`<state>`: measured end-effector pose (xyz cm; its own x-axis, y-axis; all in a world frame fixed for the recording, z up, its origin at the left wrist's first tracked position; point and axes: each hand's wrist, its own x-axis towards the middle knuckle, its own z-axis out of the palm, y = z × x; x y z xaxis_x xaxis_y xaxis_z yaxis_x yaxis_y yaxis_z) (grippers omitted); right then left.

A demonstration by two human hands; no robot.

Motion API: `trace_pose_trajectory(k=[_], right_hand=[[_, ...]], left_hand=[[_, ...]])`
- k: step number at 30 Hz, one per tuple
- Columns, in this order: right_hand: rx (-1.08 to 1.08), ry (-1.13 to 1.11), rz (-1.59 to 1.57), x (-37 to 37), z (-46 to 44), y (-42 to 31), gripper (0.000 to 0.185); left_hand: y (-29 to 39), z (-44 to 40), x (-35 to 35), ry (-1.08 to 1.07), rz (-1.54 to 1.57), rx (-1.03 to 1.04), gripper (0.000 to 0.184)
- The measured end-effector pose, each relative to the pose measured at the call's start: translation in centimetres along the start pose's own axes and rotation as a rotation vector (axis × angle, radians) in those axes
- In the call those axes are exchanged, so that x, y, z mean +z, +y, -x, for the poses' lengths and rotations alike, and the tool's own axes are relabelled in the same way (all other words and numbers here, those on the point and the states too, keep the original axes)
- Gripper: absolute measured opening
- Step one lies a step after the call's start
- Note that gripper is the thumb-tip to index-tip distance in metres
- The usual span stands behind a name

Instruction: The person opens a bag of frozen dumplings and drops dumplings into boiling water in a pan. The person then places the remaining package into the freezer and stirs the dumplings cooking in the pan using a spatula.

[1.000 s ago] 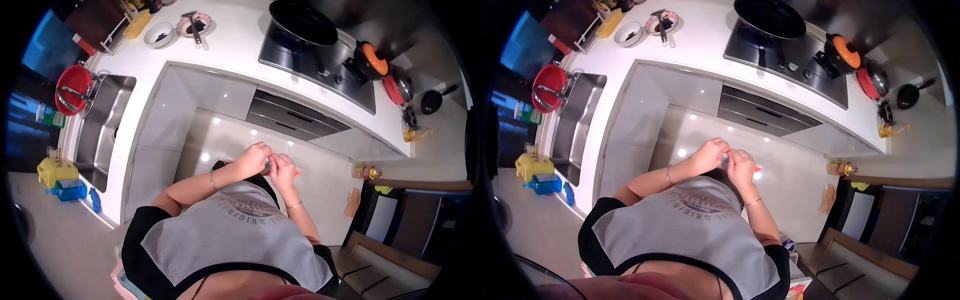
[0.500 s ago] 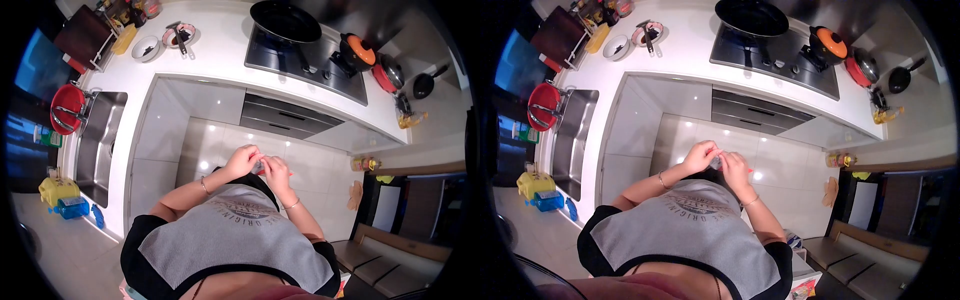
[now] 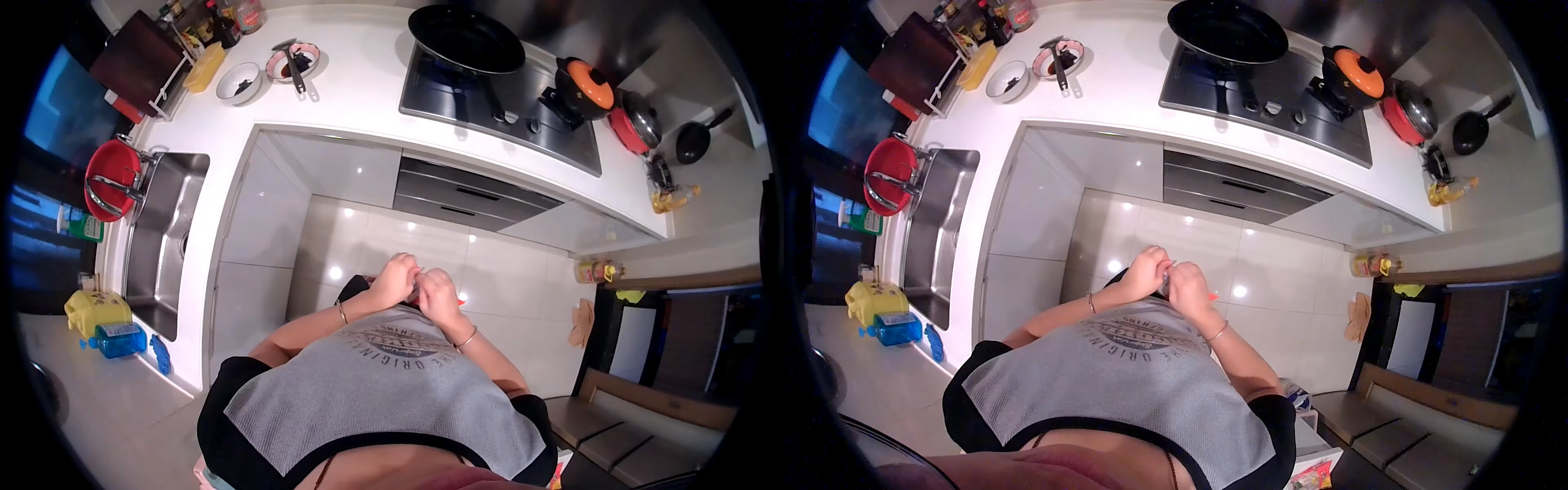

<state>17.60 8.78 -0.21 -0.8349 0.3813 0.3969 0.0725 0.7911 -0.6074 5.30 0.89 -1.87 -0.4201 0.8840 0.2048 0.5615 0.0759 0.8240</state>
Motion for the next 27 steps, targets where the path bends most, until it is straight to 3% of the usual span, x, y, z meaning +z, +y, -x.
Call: trace_pose_trajectory(k=[3,4,7,8,11,15,16,19,23,24,27], right_hand=[[-0.131,-0.037,-0.016,-0.3,-0.3,-1.4,0.019],[-0.073,0.017,-0.008,-0.7,-0.9,-1.3,0.017],[0.12,0.141,-0.014,-2.4,-1.5,-1.6,0.011],[0.101,0.189,0.005,-3.2,-2.2,-1.9,0.005],[0.082,0.352,-0.017,-4.6,-4.4,-3.3,0.006],[0.098,0.315,-0.113,-5.8,-6.1,-4.4,0.032],[0.091,0.267,-0.064,-6.5,-6.8,-5.2,0.052],[0.165,0.226,-0.041,-6.2,-7.8,-4.7,0.062],[0.208,0.107,-0.355,-4.8,-6.9,-2.5,0.045],[0.27,0.075,-0.404,-4.1,-6.6,-2.6,0.032],[0.296,0.074,-0.47,-3.5,-5.6,-3.0,0.025]], left_hand=[[-3.2,0.2,0.5,-0.096,0.159,-0.273,0.012],[-1.7,-0.6,-0.4,-0.132,0.313,-0.418,0.017],[1.2,-2.4,-2.0,0.004,0.393,-0.189,0.014],[2.4,-3.0,-2.6,0.044,0.42,-0.172,0.011],[5.7,-4.9,-5.1,0.115,0.29,0.153,0.008],[8.0,-6.4,-7.6,0.061,0.207,0.374,0.003],[8.1,-6.6,-8.1,0.044,0.179,0.452,0.004],[9.5,-6.9,-9.1,-0.024,0.083,0.63,0.008],[9.2,-6.7,-8.1,-0.016,0.121,0.706,0.008],[8.9,-6.7,-8.1,-0.044,0.117,0.677,0.007],[8.8,-6.6,-7.9,-0.143,0.072,0.752,0.009]])
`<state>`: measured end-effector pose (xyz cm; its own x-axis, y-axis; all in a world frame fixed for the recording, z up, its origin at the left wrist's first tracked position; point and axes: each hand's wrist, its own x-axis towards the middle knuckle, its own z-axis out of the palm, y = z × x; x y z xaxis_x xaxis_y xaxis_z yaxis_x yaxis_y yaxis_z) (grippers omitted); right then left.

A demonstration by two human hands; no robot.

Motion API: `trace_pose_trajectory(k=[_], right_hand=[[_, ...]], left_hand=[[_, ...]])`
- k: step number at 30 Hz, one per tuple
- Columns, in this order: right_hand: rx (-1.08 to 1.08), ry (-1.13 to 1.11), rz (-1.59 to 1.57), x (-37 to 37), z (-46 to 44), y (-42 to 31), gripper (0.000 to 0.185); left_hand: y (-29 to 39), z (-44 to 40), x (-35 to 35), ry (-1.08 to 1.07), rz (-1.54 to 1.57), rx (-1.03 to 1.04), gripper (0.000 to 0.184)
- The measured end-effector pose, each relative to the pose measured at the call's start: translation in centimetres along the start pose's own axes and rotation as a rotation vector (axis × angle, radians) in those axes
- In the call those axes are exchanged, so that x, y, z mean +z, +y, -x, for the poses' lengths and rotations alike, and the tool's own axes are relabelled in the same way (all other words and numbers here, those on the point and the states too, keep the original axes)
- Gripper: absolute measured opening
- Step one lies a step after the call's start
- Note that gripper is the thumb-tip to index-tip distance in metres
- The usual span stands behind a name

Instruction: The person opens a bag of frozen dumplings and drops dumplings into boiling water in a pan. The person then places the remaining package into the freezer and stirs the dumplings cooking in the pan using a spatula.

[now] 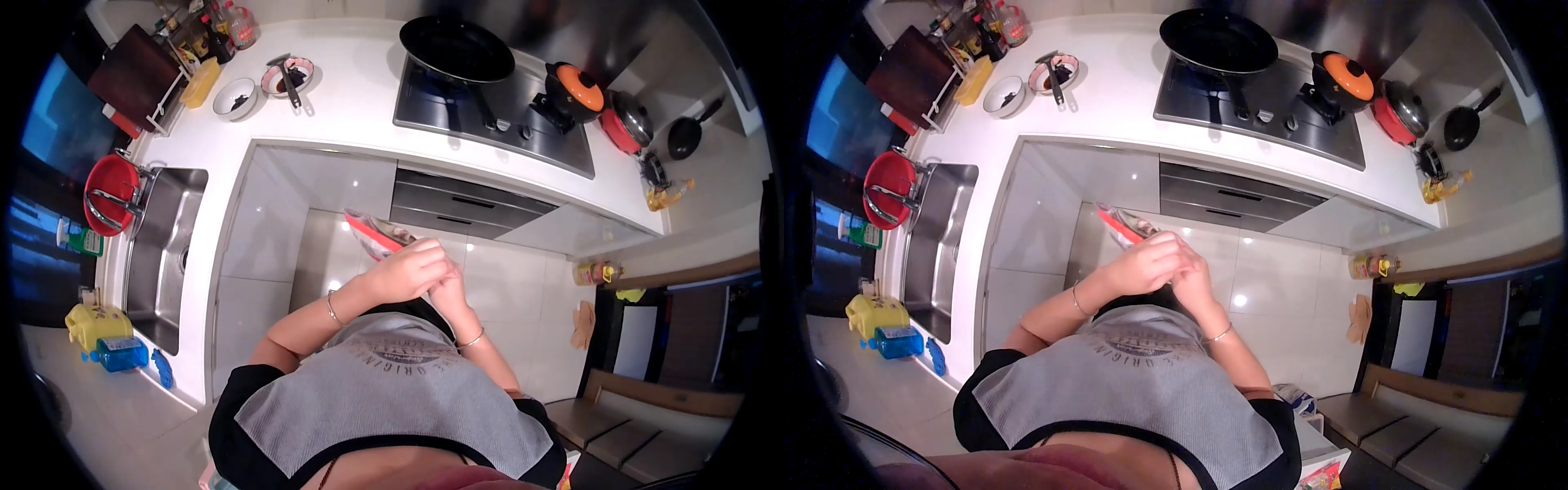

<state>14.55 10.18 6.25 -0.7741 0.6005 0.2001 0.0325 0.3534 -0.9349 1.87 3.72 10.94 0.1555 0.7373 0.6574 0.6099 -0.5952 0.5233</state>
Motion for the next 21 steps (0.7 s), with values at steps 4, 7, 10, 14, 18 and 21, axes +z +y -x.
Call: trace_pose_trajectory(k=[4,7,10,14,18,21], right_hand=[[0.078,-0.017,0.1,0.2,1.1,0.0,0.019],[-0.056,-0.003,0.088,0.2,1.0,-0.6,0.012],[-0.03,-0.04,0.126,0.2,1.6,0.0,0.01],[0.035,-0.13,0.298,0.1,2.2,0.6,0.008],[-0.006,-0.011,0.264,1.0,1.4,-0.8,0.011],[-0.042,-0.019,0.343,1.1,0.4,-2.1,0.013]], left_hand=[[0.8,0.3,-0.5,0.049,-0.069,-0.258,0.037],[0.8,0.5,-1.6,-0.026,-0.052,-0.375,0.042],[0.2,2.0,-0.7,-0.09,-0.109,-0.343,0.031],[-0.3,3.7,1.3,-0.021,-0.1,-0.407,0.019],[-0.4,3.6,2.0,0.105,-0.004,-0.643,0.02],[-0.4,2.9,1.7,0.237,0.11,-0.806,0.024]])
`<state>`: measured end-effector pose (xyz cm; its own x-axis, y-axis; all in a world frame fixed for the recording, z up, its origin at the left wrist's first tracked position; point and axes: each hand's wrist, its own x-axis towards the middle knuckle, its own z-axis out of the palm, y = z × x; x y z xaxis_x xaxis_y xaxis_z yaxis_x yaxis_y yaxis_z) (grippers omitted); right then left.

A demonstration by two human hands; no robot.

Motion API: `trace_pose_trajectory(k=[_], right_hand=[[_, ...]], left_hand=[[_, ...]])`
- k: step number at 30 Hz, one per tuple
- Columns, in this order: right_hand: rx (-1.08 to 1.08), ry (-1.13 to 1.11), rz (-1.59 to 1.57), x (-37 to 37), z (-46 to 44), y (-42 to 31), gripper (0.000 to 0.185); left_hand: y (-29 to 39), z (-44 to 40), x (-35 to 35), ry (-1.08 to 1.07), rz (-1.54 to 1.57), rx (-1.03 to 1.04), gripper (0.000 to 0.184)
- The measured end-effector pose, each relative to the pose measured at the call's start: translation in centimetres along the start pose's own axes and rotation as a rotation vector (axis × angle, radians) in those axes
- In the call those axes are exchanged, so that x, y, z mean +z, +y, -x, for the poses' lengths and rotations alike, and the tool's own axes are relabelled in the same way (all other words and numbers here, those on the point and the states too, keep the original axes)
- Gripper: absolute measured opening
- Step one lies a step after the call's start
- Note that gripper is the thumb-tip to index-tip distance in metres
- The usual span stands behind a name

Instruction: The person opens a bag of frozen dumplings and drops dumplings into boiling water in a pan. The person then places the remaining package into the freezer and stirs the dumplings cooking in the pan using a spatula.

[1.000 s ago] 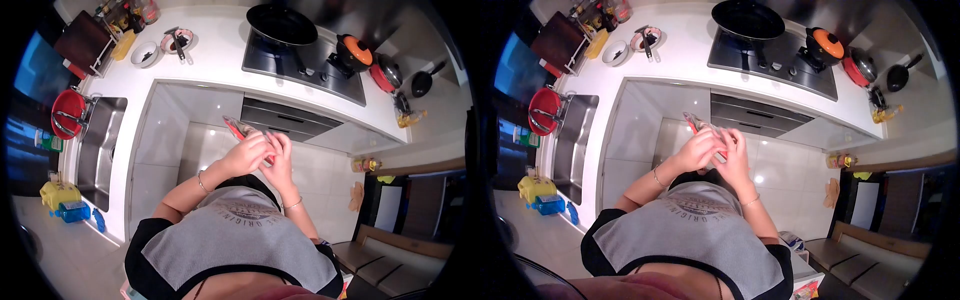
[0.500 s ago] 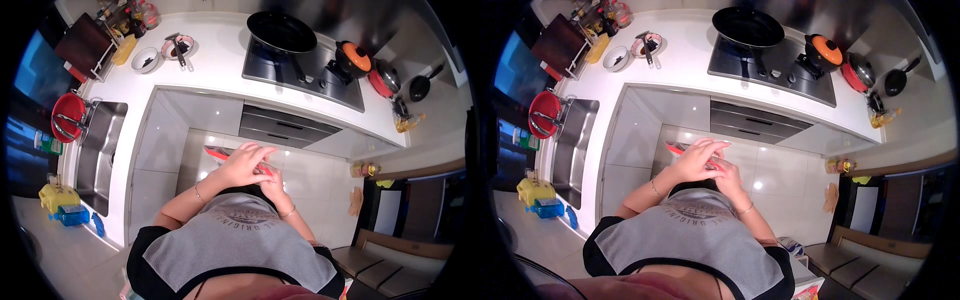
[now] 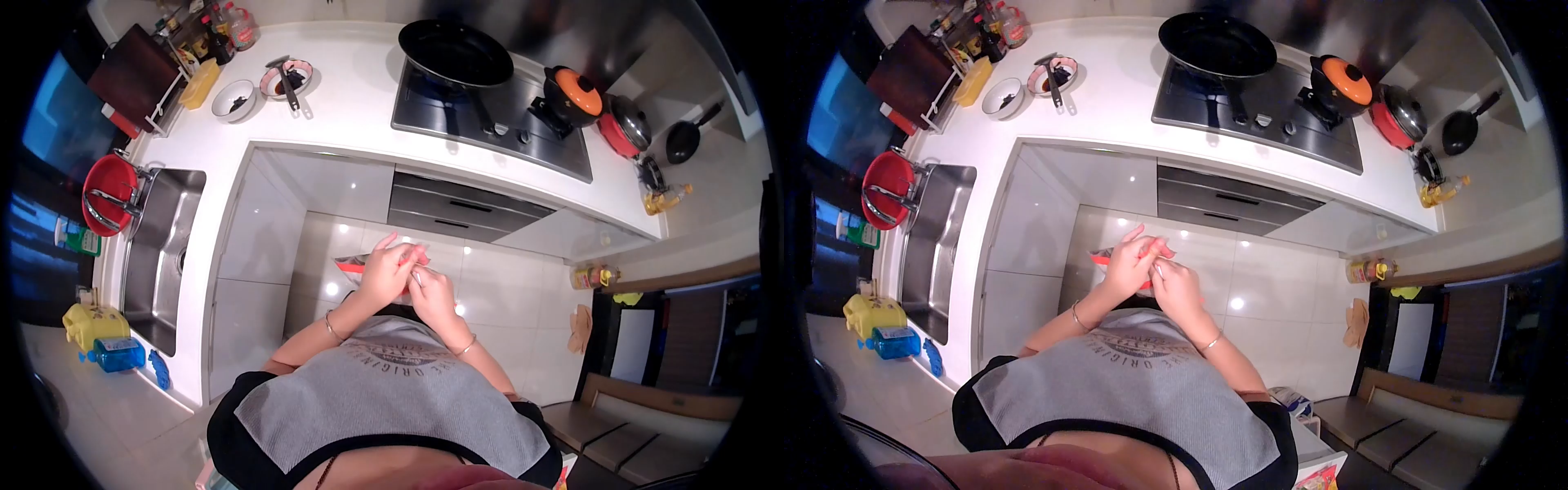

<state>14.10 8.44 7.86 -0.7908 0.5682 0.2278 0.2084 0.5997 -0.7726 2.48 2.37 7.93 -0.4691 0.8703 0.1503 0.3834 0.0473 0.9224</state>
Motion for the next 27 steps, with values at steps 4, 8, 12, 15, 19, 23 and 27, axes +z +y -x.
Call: trace_pose_trajectory(k=[4,8,12,15,19,23,27], right_hand=[[-0.015,0.012,0.061,0.3,-0.9,-0.6,0.012],[-0.013,-0.002,0.175,0.6,-1.1,-1.1,0.013],[-0.112,0.019,0.152,1.2,-0.4,-0.7,0.017],[-0.083,0.073,-0.008,1.6,0.6,-0.5,0.019],[-0.056,0.177,-0.173,1.2,0.0,-1.8,0.019],[-0.124,0.231,-0.187,-1.3,-2.1,-4.0,0.018],[-0.269,0.341,-0.143,-3.1,-3.6,-4.5,0.018]], left_hand=[[0.7,-0.8,-0.2,0.154,0.153,-0.145,0.037],[-0.3,-1.3,0.2,0.268,0.543,-0.42,0.045],[-0.4,-1.5,-1.1,0.375,0.853,-0.658,0.037],[-5.5,-2.7,-4.6,0.613,1.171,-0.48,0.037],[-1.1,-3.6,-6.7,0.608,1.13,-0.409,0.035],[2.8,-4.3,-7.7,0.604,1.17,-0.161,0.038],[5.2,-4.4,-8.7,0.403,1.111,0.033,0.039]])
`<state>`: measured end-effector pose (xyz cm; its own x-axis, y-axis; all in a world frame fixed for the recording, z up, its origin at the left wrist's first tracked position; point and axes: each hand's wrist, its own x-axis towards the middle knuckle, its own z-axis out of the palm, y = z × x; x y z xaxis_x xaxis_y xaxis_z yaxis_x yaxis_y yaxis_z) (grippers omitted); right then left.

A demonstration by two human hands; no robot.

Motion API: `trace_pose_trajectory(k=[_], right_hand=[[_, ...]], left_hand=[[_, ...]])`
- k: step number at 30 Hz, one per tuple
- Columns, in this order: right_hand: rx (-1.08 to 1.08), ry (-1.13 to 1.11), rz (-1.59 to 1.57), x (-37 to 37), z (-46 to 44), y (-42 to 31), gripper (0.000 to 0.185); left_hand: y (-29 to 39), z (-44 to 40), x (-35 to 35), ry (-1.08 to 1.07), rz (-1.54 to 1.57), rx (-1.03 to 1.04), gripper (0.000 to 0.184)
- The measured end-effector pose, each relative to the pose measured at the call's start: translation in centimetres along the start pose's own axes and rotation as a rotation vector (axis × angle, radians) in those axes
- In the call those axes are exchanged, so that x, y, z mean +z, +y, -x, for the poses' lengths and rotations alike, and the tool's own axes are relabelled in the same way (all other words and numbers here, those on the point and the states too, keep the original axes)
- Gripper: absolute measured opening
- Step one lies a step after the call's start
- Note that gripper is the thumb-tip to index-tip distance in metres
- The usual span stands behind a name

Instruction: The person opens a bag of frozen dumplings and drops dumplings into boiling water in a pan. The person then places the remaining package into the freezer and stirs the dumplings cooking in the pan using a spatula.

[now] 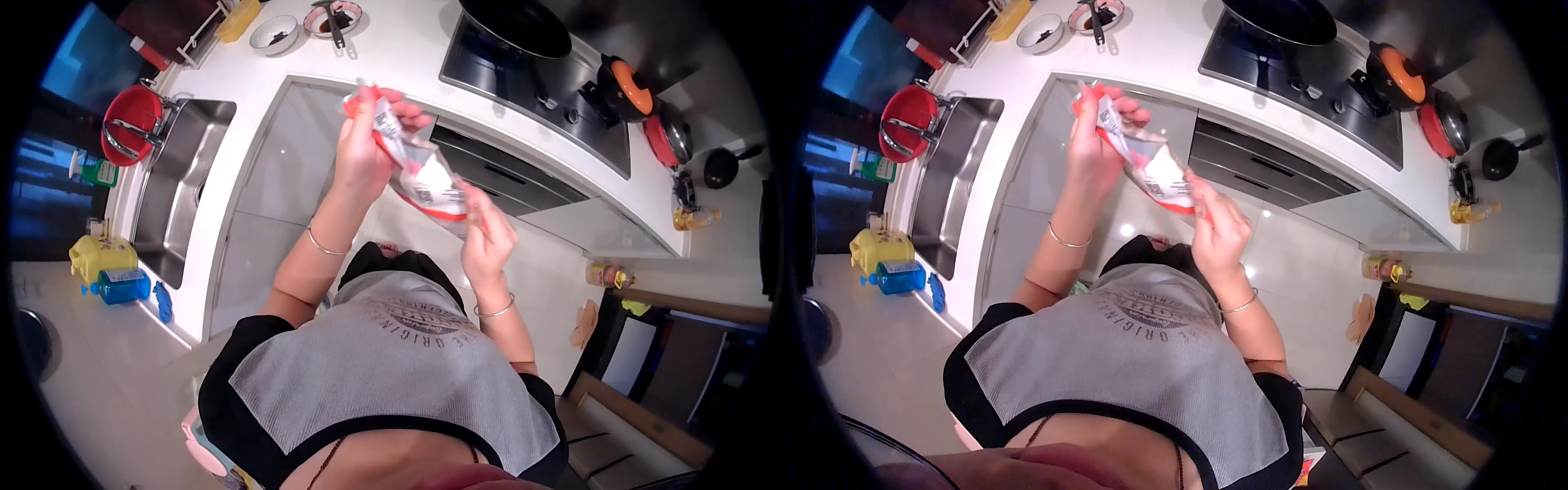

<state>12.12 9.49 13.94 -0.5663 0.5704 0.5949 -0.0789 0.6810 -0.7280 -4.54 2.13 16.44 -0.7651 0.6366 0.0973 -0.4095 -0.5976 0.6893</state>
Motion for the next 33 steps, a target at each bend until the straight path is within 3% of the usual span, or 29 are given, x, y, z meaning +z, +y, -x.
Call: trace_pose_trajectory(k=[4,8,12,14,15,18,22,24,25,29,33], right_hand=[[0.002,0.072,0.008,-0.7,-0.9,-0.6,0.016],[0.063,0.125,-0.029,-0.7,-0.7,-0.6,0.015],[-0.009,0.114,-0.054,0.1,-0.5,0.1,0.014],[-0.08,0.095,-0.124,0.8,-0.2,0.9,0.012],[0.002,0.111,-0.156,1.2,0.2,1.0,0.011],[0.324,0.146,-0.574,2.6,1.8,2.5,0.018],[0.28,0.173,-0.697,3.7,2.1,2.9,0.037],[0.196,0.153,-0.75,4.0,1.7,2.9,0.051],[0.144,0.035,-0.702,3.4,1.3,3.2,0.074],[0.0,-0.205,-0.519,2.1,0.0,2.8,0.103],[0.002,-0.305,-0.289,1.5,-1.2,0.9,0.102]], left_hand=[[0.8,0.3,0.5,-0.254,-0.295,0.094,0.034],[0.3,0.1,-0.2,-0.39,-0.764,0.371,0.027],[-0.7,0.0,-0.5,-0.222,-0.711,0.261,0.021],[-1.6,0.1,0.7,-0.174,-0.67,0.394,0.016],[-1.9,0.2,1.2,-0.151,-0.647,0.46,0.015],[-1.5,0.4,1.9,-0.258,-1.014,0.673,0.008],[-0.6,0.3,2.9,-0.478,-1.221,0.877,0.017],[-0.4,0.1,3.3,-0.519,-1.134,0.954,0.019],[-0.4,0.1,3.4,-0.518,-1.115,0.967,0.018],[-0.8,0.6,3.6,-0.44,-1.066,0.895,0.012],[-0.9,0.9,3.8,-0.342,-1.01,0.855,0.016]])
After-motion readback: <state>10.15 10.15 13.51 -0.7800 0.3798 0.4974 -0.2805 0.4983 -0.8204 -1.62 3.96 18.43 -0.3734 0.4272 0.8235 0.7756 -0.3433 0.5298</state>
